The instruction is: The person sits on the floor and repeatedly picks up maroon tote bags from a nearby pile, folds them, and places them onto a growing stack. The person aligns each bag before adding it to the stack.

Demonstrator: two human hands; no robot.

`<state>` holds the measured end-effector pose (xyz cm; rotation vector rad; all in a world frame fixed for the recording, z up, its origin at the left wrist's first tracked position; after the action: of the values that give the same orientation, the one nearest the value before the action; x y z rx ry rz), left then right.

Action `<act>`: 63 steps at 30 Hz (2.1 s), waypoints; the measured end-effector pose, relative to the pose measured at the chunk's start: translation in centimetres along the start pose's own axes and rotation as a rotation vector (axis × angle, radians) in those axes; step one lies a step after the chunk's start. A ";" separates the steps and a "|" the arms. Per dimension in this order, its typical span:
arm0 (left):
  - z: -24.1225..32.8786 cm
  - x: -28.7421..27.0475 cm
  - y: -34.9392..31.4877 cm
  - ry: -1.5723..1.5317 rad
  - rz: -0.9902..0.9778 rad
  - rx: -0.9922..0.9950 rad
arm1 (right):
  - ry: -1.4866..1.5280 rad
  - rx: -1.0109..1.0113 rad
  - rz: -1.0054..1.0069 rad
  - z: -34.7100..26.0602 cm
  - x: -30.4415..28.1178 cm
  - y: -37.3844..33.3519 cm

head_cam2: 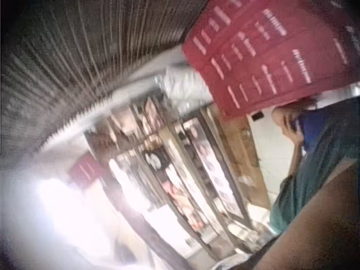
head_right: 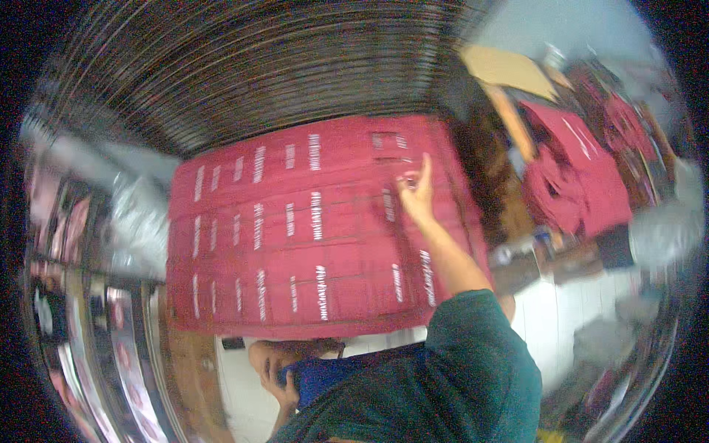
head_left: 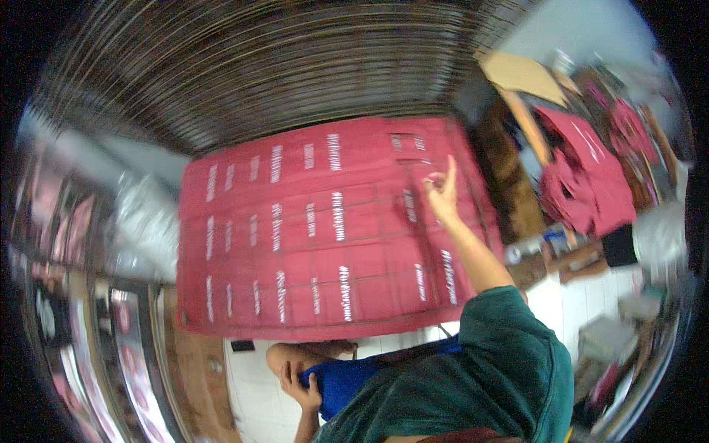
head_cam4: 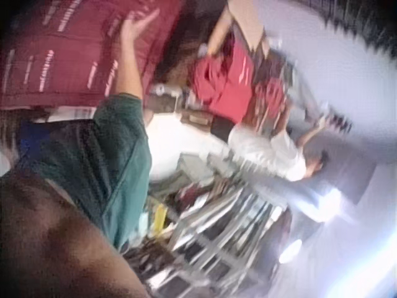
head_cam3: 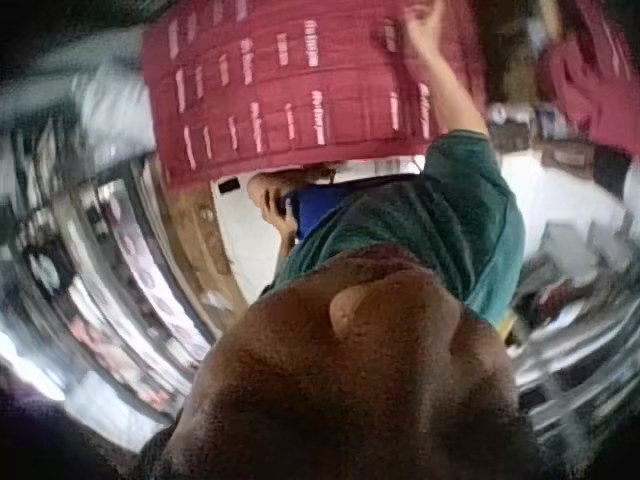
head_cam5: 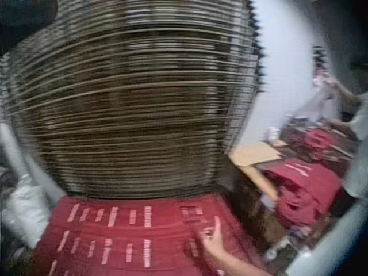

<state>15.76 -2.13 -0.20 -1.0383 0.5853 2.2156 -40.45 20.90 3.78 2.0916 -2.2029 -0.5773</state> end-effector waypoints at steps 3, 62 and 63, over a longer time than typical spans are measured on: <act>0.1 0.7 -0.2 -0.042 -0.003 0.035 | -0.159 -0.172 0.010 -8.7 -9.5 -2.6; 18.7 1.6 3.8 -1.270 -0.870 -0.521 | 0.873 0.931 -0.503 -6.6 -21.8 -23.0; 18.9 1.5 4.2 -1.276 -0.869 -0.534 | 0.687 0.928 -0.543 -6.2 -21.7 -22.4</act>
<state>2.21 6.99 10.34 0.1149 -0.8825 1.7163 -15.43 40.16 7.52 2.6523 -1.5818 1.2329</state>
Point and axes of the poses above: each hand's wrist, its own y-axis towards the middle knuckle, its own x-axis out of the palm, z = x × y, the point moved 6 cm from there along y, towards the middle knuckle, and after that the axes turned 1 degree about -y, right-handed, at the moved point
